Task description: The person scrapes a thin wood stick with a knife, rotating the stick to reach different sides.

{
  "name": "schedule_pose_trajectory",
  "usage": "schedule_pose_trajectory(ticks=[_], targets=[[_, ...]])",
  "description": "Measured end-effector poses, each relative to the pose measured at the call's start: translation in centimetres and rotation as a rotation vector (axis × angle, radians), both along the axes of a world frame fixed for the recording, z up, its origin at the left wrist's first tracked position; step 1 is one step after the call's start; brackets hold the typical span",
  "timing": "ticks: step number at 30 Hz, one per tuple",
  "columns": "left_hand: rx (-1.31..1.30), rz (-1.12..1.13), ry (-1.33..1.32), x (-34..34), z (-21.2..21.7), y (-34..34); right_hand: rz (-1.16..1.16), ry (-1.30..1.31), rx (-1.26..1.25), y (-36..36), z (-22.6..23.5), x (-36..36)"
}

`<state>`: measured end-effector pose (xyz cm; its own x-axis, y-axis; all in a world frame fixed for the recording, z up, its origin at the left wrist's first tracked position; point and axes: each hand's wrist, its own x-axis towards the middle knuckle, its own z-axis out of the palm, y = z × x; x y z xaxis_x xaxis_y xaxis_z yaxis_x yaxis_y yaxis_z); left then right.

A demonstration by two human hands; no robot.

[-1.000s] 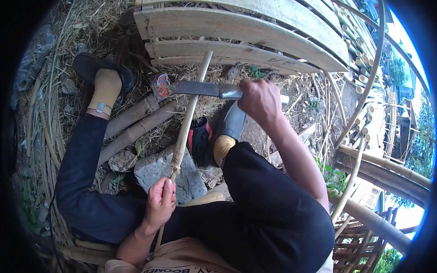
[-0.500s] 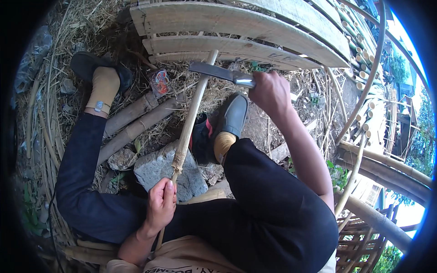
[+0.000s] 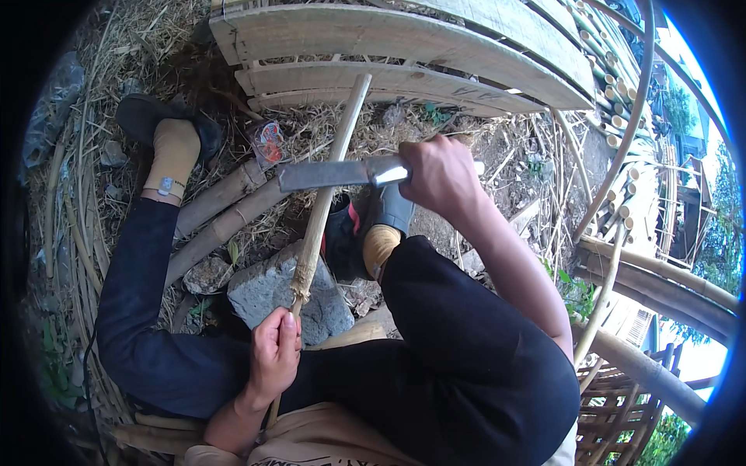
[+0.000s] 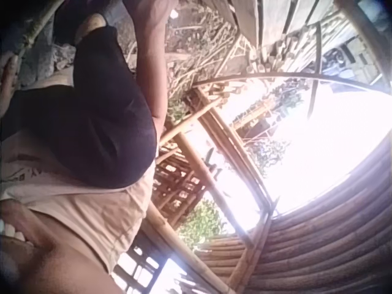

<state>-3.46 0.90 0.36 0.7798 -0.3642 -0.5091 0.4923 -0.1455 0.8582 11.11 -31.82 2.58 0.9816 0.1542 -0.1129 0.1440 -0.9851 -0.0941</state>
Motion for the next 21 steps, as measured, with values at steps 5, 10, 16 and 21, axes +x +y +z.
schedule_pose_trajectory(ticks=[5,10,16,21], targets=[[0.054,-0.01,-0.046,0.2,0.0,0.0,-0.248,-0.112,-0.077,-3.1,-0.7,1.1],[0.034,-0.01,-0.041,-0.1,0.5,0.2,-0.103,0.027,0.035,-0.8,0.6,0.3],[0.032,-0.009,-0.05,-0.4,-0.4,0.1,-0.21,-0.05,0.037,-3.4,-0.2,0.7],[0.051,-0.009,-0.04,-0.1,0.3,-0.1,-0.029,0.036,0.01,-2.0,-0.1,0.0]])
